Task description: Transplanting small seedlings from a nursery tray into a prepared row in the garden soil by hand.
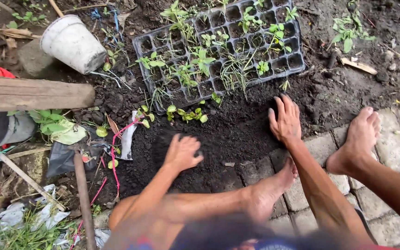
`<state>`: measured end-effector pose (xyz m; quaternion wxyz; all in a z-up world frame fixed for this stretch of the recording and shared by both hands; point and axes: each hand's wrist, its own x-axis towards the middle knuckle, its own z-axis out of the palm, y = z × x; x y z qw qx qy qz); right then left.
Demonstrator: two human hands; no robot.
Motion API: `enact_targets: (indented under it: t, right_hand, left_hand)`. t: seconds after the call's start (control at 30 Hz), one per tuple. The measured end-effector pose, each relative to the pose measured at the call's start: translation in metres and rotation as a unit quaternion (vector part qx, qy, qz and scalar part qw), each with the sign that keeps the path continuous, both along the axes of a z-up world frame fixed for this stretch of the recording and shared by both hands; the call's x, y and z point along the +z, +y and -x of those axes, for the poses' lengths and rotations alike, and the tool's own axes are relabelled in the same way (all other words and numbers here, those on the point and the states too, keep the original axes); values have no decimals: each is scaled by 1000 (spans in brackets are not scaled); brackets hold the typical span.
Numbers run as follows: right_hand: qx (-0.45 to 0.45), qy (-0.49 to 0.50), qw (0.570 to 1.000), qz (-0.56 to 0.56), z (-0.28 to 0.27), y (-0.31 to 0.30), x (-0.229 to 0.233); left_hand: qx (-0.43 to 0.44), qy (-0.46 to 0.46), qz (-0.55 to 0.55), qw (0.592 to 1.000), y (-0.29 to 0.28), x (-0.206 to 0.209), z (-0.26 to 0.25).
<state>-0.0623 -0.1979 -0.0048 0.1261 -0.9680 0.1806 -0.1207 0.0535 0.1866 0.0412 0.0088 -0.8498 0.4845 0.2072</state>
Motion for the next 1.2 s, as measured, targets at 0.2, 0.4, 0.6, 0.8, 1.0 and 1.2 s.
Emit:
enact_targets:
  t: [0.2,0.4,0.6,0.8,1.0,1.2]
  right_hand:
    - [-6,23,999,27,-3,21,8]
    - [-75,130,985,90,-7,131,-24]
    - [-142,168,972,83,-19,243,-18]
    - [-122,209,962,-124,-25,316,-2]
    - [-79,38,977,-193,-41,382,20]
    - [-58,40,957,-281,-37,375,44]
  left_hand:
    - [12,-160,167,973,67,-7,-2]
    - [17,-191,270,944,77,-21,-6]
    - [68,-204,327,920,79,-17,-24]
    - [59,-189,324,925,79,-30,-34]
    - [46,-190,349,917,79,-44,-43]
    - [55,-193,330,922,78,-47,-39]
